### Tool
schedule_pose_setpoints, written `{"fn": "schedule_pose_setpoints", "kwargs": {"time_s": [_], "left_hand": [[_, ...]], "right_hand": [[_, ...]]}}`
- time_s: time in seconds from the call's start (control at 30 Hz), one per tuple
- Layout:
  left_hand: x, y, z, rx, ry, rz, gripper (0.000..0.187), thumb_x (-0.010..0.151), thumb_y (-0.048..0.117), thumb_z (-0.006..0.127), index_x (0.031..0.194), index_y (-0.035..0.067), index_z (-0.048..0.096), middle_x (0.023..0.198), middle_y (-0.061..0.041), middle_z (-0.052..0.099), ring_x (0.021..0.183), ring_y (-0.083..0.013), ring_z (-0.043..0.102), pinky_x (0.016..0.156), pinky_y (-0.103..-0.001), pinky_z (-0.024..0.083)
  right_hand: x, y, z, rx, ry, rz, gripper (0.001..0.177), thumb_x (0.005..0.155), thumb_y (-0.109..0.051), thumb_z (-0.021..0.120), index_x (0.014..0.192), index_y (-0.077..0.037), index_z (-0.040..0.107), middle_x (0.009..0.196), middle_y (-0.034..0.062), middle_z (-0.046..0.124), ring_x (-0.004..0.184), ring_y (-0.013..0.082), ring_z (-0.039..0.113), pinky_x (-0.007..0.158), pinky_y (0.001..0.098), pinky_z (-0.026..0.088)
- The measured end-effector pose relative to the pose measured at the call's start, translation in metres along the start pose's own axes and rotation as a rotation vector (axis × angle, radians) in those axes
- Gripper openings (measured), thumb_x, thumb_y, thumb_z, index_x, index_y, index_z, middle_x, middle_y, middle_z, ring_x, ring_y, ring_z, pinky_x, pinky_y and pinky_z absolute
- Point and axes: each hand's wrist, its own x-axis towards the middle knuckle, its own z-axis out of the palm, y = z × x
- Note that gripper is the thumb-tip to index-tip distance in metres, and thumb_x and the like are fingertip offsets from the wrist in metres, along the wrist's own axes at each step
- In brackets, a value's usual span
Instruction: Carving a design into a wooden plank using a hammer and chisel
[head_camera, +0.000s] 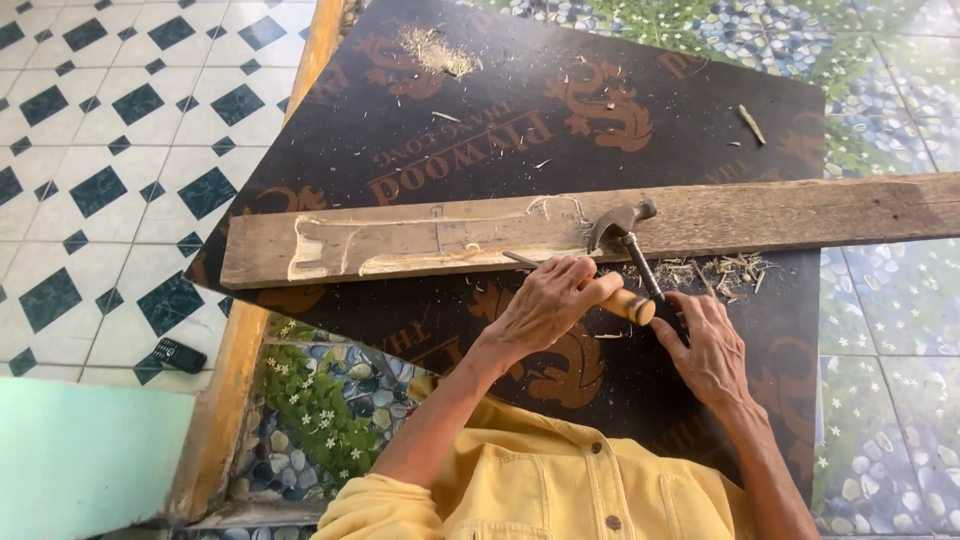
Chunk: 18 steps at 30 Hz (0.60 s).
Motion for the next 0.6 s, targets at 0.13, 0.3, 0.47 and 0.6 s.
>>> {"fn": "schedule_pose_setpoints", "kwargs": {"time_s": [0.13,0.3,0.47,0.6], "left_hand": [[0.010,-0.025,0.023,-0.005,-0.016,-0.077,0.018,0.106,0.011,0.051,0.120,0.019,0.055,0.087,0.001,0.048,0.072,-0.0165,0.056,0.072,-0.033,0.054],[0.015,-0.038,0.025,0.060,0.028,-0.197,0.023,0.107,0.016,0.053,0.128,0.023,0.057,0.087,0.002,0.053,0.069,-0.0121,0.058,0.066,-0.030,0.054],[0.010,-0.048,0.040,0.081,0.082,-0.315,0.038,0.098,0.035,0.064,0.136,0.034,0.058,0.102,0.006,0.041,0.080,-0.0241,0.072,0.071,-0.039,0.062],[0.002,-0.058,0.059,-0.024,0.106,-0.319,0.039,0.099,0.032,0.064,0.138,0.030,0.059,0.103,0.003,0.045,0.084,-0.0221,0.071,0.079,-0.037,0.062]], "right_hand": [[0.000,0.007,0.004,0.002,-0.024,0.039,0.048,0.097,-0.053,0.066,0.131,-0.019,0.066,0.111,0.0072,0.067,0.107,0.0266,0.066,0.091,0.0434,0.054],[0.000,0.007,0.004,0.001,-0.041,0.059,0.047,0.099,-0.054,0.064,0.131,-0.020,0.067,0.112,0.0047,0.068,0.109,0.0258,0.066,0.091,0.0426,0.054],[0.000,0.005,0.002,0.027,-0.048,0.066,0.046,0.098,-0.053,0.065,0.130,-0.019,0.067,0.112,0.0069,0.067,0.109,0.0277,0.065,0.092,0.0438,0.054],[0.000,0.004,0.003,0.028,-0.045,0.068,0.046,0.099,-0.054,0.064,0.130,-0.019,0.067,0.112,0.0070,0.067,0.108,0.0280,0.065,0.092,0.0442,0.054]]}}
